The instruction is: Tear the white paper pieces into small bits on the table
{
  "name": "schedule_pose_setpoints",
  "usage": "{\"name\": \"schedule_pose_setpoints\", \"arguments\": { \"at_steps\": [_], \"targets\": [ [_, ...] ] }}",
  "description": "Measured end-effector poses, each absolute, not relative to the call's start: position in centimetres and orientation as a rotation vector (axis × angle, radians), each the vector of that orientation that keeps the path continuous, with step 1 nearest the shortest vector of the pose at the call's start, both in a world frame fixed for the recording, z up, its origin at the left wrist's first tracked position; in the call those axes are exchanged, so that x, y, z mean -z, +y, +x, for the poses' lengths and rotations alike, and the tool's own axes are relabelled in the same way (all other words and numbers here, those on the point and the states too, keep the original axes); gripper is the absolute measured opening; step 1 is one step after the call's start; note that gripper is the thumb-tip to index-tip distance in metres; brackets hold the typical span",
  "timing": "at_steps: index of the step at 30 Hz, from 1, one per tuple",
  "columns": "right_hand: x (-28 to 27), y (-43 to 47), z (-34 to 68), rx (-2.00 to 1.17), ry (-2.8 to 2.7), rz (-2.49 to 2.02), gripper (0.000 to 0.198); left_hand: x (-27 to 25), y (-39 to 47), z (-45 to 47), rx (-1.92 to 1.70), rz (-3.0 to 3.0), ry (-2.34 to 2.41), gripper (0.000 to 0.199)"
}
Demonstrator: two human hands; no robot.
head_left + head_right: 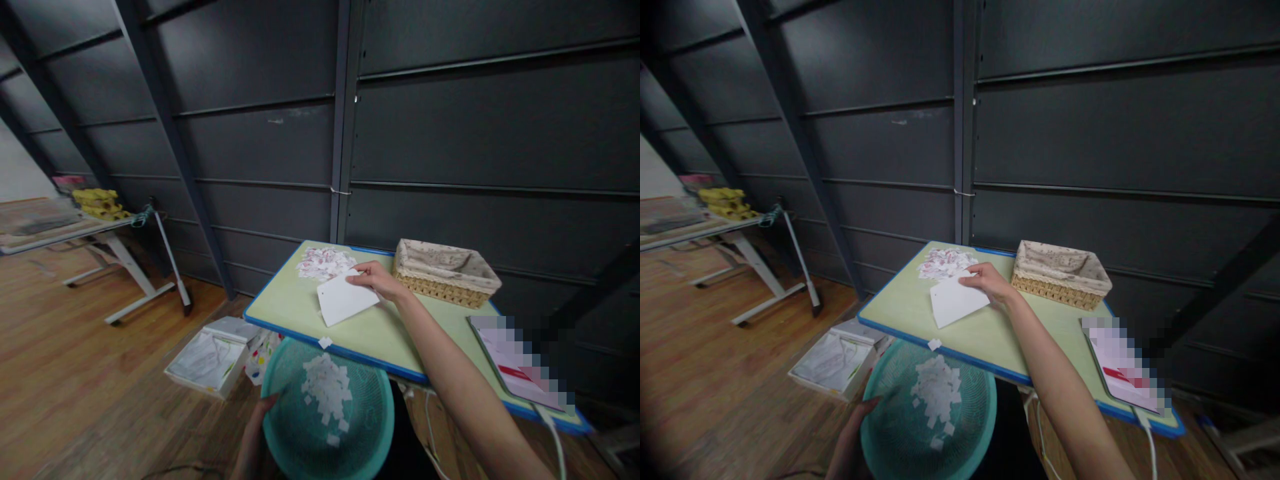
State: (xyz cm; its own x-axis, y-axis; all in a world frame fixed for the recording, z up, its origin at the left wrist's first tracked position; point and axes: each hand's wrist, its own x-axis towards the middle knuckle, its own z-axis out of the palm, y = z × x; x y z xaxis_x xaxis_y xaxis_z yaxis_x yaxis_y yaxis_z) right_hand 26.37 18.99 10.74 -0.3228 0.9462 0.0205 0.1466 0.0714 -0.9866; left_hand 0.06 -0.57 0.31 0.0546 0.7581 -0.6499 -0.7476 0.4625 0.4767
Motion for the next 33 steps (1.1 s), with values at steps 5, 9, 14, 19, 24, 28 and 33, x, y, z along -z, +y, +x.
{"name": "schedule_pose_setpoints", "arguments": {
  "at_steps": [5,9,14,19,24,28,33],
  "targets": [
    [-11.2,18.0,25.6,-1.421,-1.714,-1.100,0.038,0.0,-0.4,-0.1,-1.154,0.014,0.970,0.066],
    [-10.9,18.3,25.3,-1.407,-1.641,-1.039,0.042,0.7,-0.4,-0.4,-1.141,0.061,0.936,0.071],
    [-10.3,19.4,26.1,-1.073,-1.577,-1.084,0.040,1.1,-0.4,-0.6,-1.169,0.038,0.955,0.061],
    [-10.2,19.2,25.9,-1.025,-1.652,-1.120,0.040,-0.2,-0.5,-0.3,-1.160,0.061,1.009,0.056],
    [-10.3,19.1,25.8,-1.011,-1.681,-1.180,0.041,-0.2,-0.8,-0.5,-1.152,0.081,0.970,0.065],
    [-10.4,19.4,26.4,-1.098,-1.774,-1.182,0.042,0.7,-0.7,-0.7,-1.154,0.056,0.970,0.065],
    [-10.6,19.4,26.9,-1.122,-1.810,-1.171,0.040,0.9,-0.5,-0.7,-1.175,0.062,0.986,0.060]
  ]
}}
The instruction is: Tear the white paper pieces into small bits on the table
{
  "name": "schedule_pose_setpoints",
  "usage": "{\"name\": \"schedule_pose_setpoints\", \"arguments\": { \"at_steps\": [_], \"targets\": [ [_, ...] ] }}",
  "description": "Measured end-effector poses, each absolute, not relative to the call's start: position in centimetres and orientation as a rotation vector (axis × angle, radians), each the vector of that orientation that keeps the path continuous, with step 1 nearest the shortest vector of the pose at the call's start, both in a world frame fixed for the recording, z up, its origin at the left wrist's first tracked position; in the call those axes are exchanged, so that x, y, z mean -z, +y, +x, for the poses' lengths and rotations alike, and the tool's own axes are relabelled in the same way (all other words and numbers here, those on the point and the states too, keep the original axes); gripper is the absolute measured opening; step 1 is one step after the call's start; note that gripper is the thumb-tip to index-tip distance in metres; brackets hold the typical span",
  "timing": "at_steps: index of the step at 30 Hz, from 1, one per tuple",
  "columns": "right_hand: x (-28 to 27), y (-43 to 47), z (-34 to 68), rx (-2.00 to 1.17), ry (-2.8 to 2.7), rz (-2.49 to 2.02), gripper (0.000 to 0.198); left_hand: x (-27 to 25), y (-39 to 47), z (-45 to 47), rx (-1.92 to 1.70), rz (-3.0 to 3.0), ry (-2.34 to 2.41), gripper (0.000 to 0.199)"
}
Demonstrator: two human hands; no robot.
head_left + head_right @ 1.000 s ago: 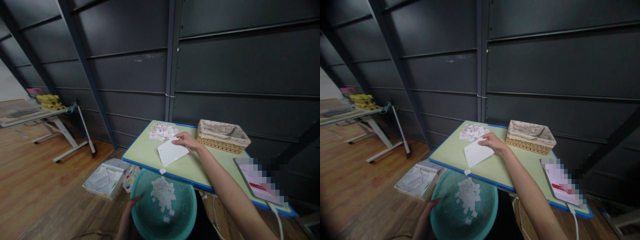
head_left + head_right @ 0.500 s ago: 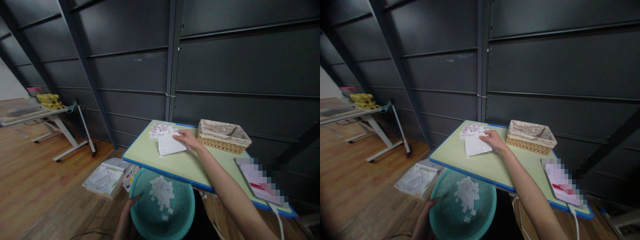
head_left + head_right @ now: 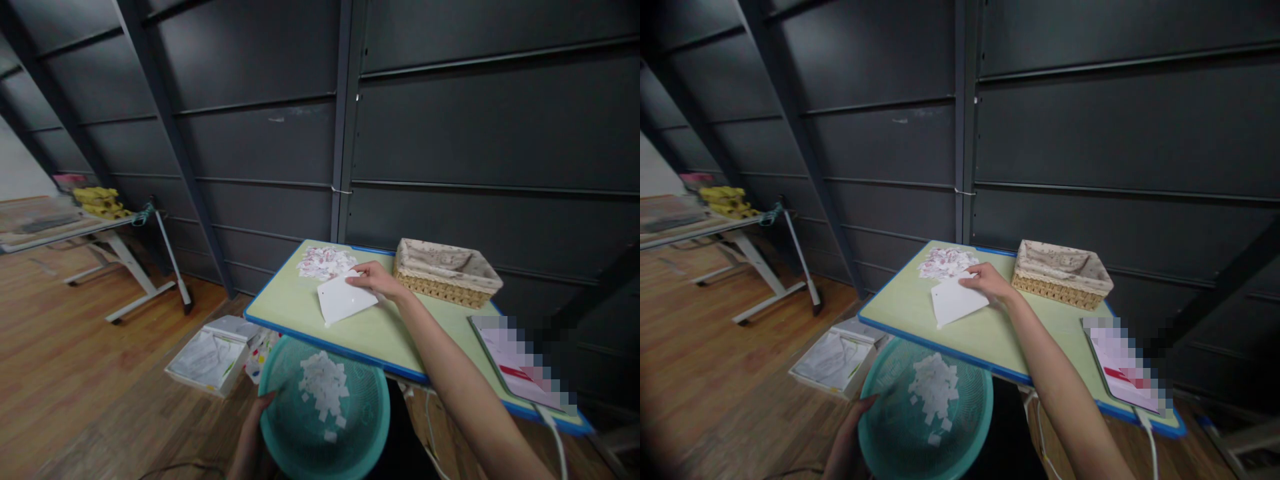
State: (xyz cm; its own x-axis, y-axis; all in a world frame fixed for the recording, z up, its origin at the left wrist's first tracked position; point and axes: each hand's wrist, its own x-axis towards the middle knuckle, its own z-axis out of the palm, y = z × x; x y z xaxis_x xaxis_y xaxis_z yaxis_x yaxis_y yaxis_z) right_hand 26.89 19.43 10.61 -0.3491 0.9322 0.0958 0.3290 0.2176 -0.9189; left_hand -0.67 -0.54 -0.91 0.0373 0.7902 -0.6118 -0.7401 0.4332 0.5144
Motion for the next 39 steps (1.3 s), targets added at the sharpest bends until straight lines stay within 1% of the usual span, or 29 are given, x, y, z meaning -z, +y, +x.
{"name": "schedule_pose_setpoints", "arguments": {
  "at_steps": [4,7,14,16,18,21,23,26,33,39],
  "targets": [
    [-10.8,19.6,27.6,-1.129,-1.817,-1.168,0.037,0.9,-0.6,-0.7,-1.180,0.049,0.962,0.051],
    [-11.0,19.4,27.7,-1.157,-1.826,-1.164,0.035,0.7,-0.5,-0.6,-1.186,0.027,0.959,0.049],
    [-11.1,17.9,25.6,-1.445,-1.850,-1.012,0.039,1.0,-0.4,-0.5,-1.173,0.037,0.998,0.062],
    [-10.9,18.2,25.6,-1.443,-1.737,-0.990,0.041,1.2,-0.5,-0.6,-1.170,0.050,0.975,0.066],
    [-10.6,19.0,26.3,-1.321,-1.555,-1.023,0.044,1.4,-0.5,-0.6,-1.175,0.056,0.963,0.069],
    [-10.1,20.5,27.7,-1.007,-1.341,-1.142,0.048,1.4,-0.5,-0.5,-1.188,0.063,0.958,0.066],
    [-9.7,21.3,28.3,-0.821,-1.314,-1.204,0.047,1.4,-0.4,-0.5,-1.183,0.078,0.954,0.065],
    [-9.3,21.8,28.3,-0.624,-1.391,-1.238,0.045,1.5,-0.4,-0.5,-1.169,0.075,0.939,0.066],
    [-8.3,21.1,25.8,-0.359,-1.669,-1.255,0.039,1.4,-0.3,-0.5,-1.176,-0.019,0.984,0.068],
    [-7.8,20.8,25.0,-0.145,-1.729,-1.319,0.040,0.7,-0.3,-0.3,-1.169,0.019,0.999,0.065]
  ]
}}
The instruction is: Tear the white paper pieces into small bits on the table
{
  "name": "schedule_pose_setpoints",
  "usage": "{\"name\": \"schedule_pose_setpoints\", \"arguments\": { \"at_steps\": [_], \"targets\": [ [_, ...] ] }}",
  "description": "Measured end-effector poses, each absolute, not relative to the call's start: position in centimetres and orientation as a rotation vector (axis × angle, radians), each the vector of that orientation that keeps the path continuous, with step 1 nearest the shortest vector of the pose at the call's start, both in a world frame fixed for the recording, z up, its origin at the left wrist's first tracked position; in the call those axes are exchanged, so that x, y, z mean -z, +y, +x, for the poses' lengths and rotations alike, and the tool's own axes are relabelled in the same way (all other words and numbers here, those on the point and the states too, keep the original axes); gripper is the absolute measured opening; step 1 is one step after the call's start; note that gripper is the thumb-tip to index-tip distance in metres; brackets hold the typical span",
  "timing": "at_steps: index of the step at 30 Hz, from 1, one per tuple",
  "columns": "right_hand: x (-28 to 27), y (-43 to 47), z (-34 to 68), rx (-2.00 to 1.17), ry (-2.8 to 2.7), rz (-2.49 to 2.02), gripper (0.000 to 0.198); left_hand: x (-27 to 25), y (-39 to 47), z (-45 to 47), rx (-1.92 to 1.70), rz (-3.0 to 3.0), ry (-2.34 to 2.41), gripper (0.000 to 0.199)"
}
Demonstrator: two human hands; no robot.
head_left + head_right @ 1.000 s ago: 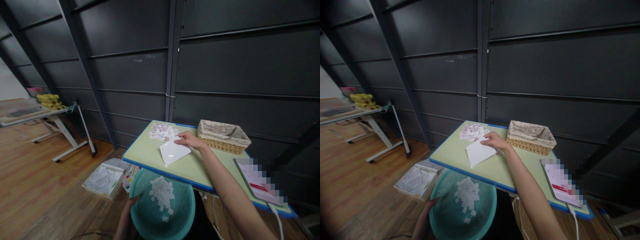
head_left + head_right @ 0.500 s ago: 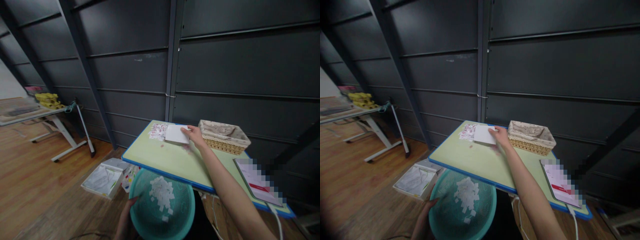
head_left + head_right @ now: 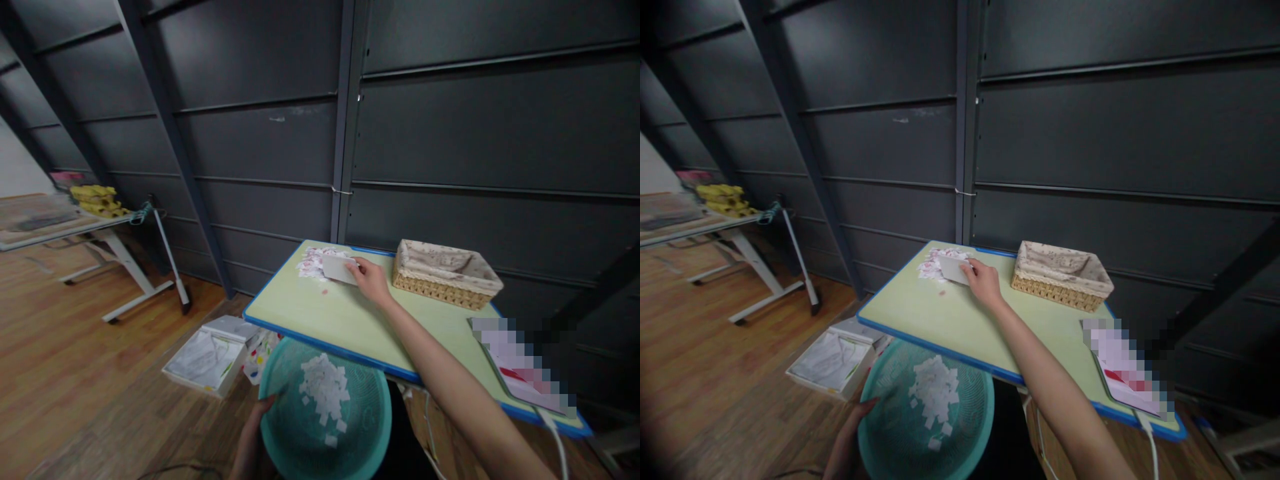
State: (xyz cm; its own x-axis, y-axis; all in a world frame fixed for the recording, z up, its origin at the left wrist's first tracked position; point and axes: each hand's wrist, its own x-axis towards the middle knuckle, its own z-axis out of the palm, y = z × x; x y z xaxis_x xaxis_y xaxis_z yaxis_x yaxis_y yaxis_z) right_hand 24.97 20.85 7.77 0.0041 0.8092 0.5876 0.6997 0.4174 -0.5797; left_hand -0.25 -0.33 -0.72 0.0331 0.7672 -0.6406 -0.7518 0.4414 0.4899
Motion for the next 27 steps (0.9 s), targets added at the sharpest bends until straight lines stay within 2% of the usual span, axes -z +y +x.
{"name": "schedule_pose_setpoints", "arguments": {
  "at_steps": [17,22,27],
  "targets": [
    [-8.3,19.6,23.8,-0.086,-1.818,-1.367,0.036,0.0,-0.7,-0.2,-1.120,0.008,1.024,0.065],
    [-8.1,19.6,23.6,-0.157,-1.831,-1.322,0.038,1.2,-0.8,-0.4,-1.130,0.026,0.997,0.065],
    [-8.1,19.6,23.6,-0.088,-1.789,-1.368,0.037,1.9,-0.7,-0.5,-1.144,0.042,0.988,0.069]
  ]
}}
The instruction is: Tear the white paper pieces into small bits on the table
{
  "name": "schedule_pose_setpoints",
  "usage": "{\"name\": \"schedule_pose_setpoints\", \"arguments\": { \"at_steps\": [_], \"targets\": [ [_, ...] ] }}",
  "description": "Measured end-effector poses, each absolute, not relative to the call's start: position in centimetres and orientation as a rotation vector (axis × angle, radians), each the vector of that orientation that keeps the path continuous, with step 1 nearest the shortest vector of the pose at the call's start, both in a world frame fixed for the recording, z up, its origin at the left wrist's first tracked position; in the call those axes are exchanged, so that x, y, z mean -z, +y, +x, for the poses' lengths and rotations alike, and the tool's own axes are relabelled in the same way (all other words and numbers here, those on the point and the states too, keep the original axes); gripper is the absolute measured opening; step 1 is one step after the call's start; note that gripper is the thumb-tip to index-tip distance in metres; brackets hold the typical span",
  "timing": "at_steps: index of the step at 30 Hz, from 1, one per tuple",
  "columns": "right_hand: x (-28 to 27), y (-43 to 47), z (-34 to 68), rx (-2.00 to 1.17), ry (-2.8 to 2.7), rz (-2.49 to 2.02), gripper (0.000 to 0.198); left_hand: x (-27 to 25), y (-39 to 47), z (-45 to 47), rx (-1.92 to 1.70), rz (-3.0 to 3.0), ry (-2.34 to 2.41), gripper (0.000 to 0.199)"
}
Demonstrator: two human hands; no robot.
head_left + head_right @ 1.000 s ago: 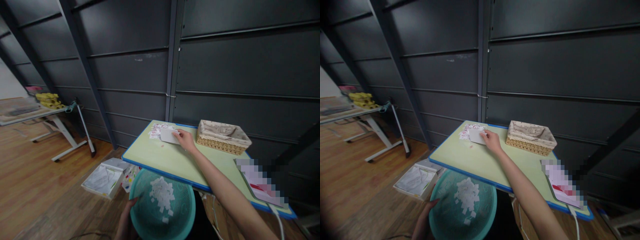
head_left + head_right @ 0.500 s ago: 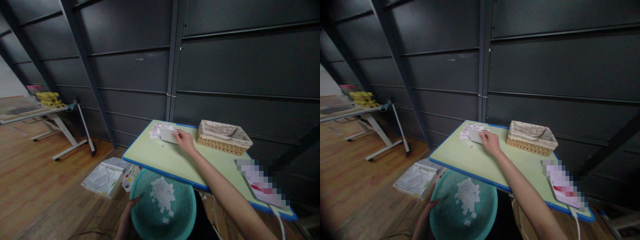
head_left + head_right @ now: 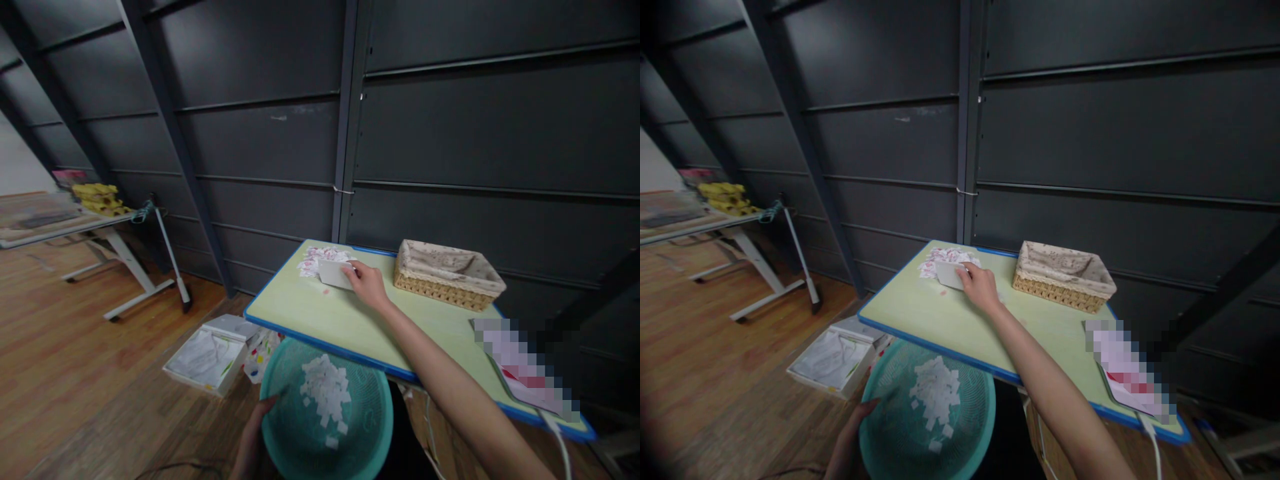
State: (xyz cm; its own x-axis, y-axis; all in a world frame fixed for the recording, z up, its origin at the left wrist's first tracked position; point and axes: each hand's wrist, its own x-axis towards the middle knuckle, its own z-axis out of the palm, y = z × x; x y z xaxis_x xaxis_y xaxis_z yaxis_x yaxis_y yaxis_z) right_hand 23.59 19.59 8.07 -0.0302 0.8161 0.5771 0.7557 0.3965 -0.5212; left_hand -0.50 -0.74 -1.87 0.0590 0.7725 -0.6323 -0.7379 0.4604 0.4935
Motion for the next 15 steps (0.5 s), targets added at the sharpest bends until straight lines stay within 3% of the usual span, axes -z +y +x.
{"name": "schedule_pose_setpoints", "arguments": {
  "at_steps": [15],
  "targets": [
    [-8.34,19.30,23.44,-0.162,-1.833,-1.331,0.037,0.91,-0.51,-0.18,-1.145,0.063,0.991,0.075]
  ]
}}
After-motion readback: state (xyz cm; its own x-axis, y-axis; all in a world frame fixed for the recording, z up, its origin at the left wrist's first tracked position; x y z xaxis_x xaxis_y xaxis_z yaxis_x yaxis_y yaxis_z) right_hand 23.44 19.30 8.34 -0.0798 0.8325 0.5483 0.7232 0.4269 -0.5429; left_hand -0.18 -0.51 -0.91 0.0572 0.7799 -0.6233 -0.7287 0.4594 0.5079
